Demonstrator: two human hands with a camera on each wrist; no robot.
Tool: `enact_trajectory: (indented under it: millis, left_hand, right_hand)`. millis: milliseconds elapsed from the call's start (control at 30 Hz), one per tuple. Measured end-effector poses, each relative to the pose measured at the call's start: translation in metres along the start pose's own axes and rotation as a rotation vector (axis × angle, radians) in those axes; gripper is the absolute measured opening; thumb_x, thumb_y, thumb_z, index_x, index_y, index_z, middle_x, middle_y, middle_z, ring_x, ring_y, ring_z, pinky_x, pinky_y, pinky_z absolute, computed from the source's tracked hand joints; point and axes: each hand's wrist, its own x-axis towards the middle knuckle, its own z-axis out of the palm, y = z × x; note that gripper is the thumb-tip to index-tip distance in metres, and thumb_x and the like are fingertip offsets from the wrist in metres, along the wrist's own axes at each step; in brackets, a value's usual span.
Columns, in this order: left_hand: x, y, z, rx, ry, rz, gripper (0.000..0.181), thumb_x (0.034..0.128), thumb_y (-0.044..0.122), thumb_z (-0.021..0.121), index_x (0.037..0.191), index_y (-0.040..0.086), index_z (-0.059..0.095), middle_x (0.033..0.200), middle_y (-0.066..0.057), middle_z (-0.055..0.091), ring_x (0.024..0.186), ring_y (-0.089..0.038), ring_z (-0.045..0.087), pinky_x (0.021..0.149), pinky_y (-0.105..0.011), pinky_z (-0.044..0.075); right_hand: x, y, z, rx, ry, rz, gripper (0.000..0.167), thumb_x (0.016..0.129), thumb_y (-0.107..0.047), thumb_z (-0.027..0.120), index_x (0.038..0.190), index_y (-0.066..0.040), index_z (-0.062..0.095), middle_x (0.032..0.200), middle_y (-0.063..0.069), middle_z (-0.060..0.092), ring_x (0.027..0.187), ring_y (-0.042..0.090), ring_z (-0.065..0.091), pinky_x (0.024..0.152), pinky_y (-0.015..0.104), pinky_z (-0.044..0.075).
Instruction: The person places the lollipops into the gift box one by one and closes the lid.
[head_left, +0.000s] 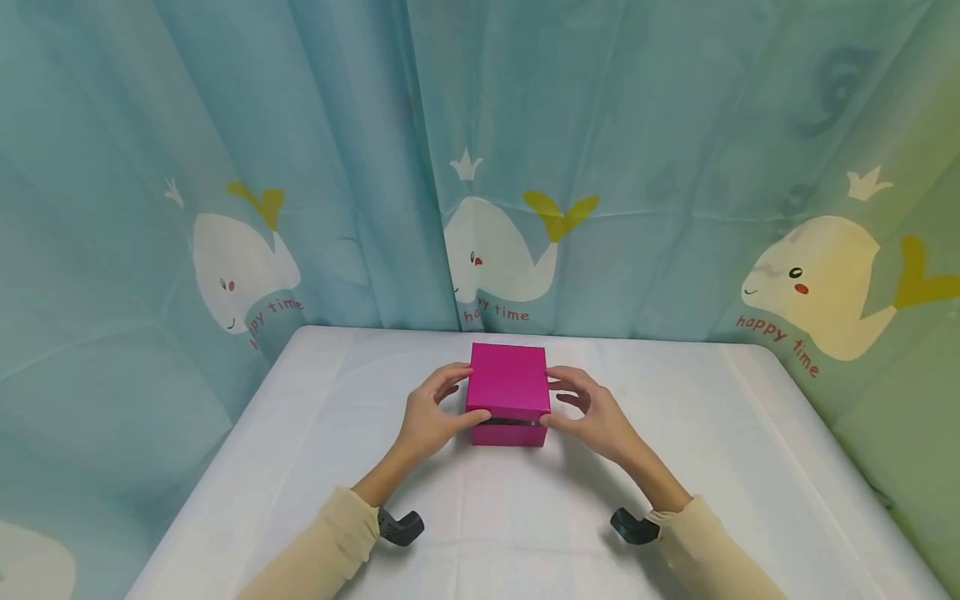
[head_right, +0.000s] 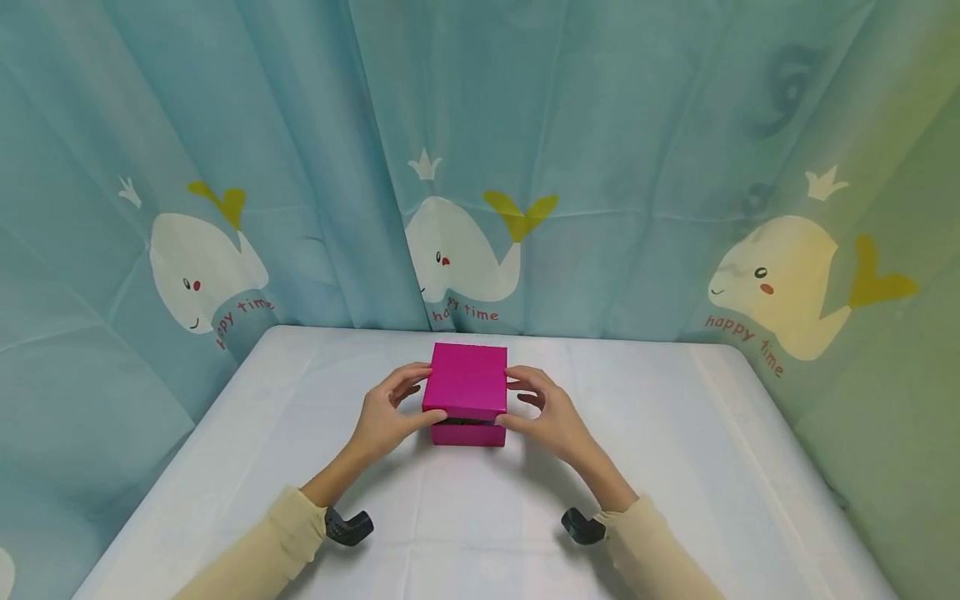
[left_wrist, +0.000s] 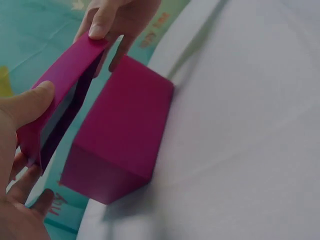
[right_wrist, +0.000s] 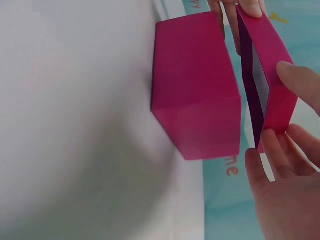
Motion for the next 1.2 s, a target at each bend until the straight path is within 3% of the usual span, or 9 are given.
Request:
enact_trajectory:
  millis: [333, 500, 800, 1200]
  left_hand:
    - [-0.01, -0.007, 0.01, 0.036, 0.003, -0.022, 0.062, 0.0753, 0.021, 0.095, 0.13, 0.012, 0.066, 0.137, -0.003, 0.062, 0.128, -0.022, 0.06, 0.107, -0.042, 0.05]
    - [-0.012, -0.01, 0.013, 0.07, -0.002, -0.022, 0.062, 0.0756, 0.021, 0.094, 0.13, 0.012, 0.066, 0.138, -0.002, 0.062, 0.128, -0.021, 0.06, 0.106, -0.041, 0.051]
    - [-0.011, -0.011, 0.014, 0.076, -0.011, -0.029, 0.062, 0.0779, 0.023, 0.093, 0.132, 0.012, 0.064, 0.139, -0.001, 0.061, 0.13, -0.019, 0.058, 0.107, -0.039, 0.05]
    - [-0.012, -0.013, 0.012, 0.056, -0.01, -0.055, 0.063, 0.0758, 0.022, 0.094, 0.13, 0.008, 0.065, 0.134, -0.006, 0.064, 0.124, -0.025, 0.064, 0.105, -0.042, 0.051]
  right_hand:
    - [-0.008, 0.008, -0.004, 0.04, -0.031, 0.021, 0.066, 0.084, -0.01, 0.086, 0.143, -0.01, 0.056, 0.144, 0.008, 0.056, 0.126, 0.028, 0.06, 0.109, 0.047, 0.047]
    - [-0.01, 0.012, -0.002, 0.034, -0.035, 0.041, 0.067, 0.084, -0.008, 0.086, 0.143, -0.01, 0.056, 0.144, 0.007, 0.055, 0.128, 0.027, 0.059, 0.109, 0.041, 0.048]
    - [-0.008, 0.014, -0.001, 0.032, -0.037, 0.037, 0.068, 0.083, -0.007, 0.086, 0.144, -0.008, 0.055, 0.145, 0.011, 0.054, 0.127, 0.033, 0.059, 0.109, 0.05, 0.047]
    - [-0.005, 0.017, 0.001, 0.043, -0.062, 0.042, 0.067, 0.085, -0.009, 0.085, 0.144, -0.007, 0.054, 0.146, 0.013, 0.053, 0.126, 0.034, 0.059, 0.106, 0.046, 0.05]
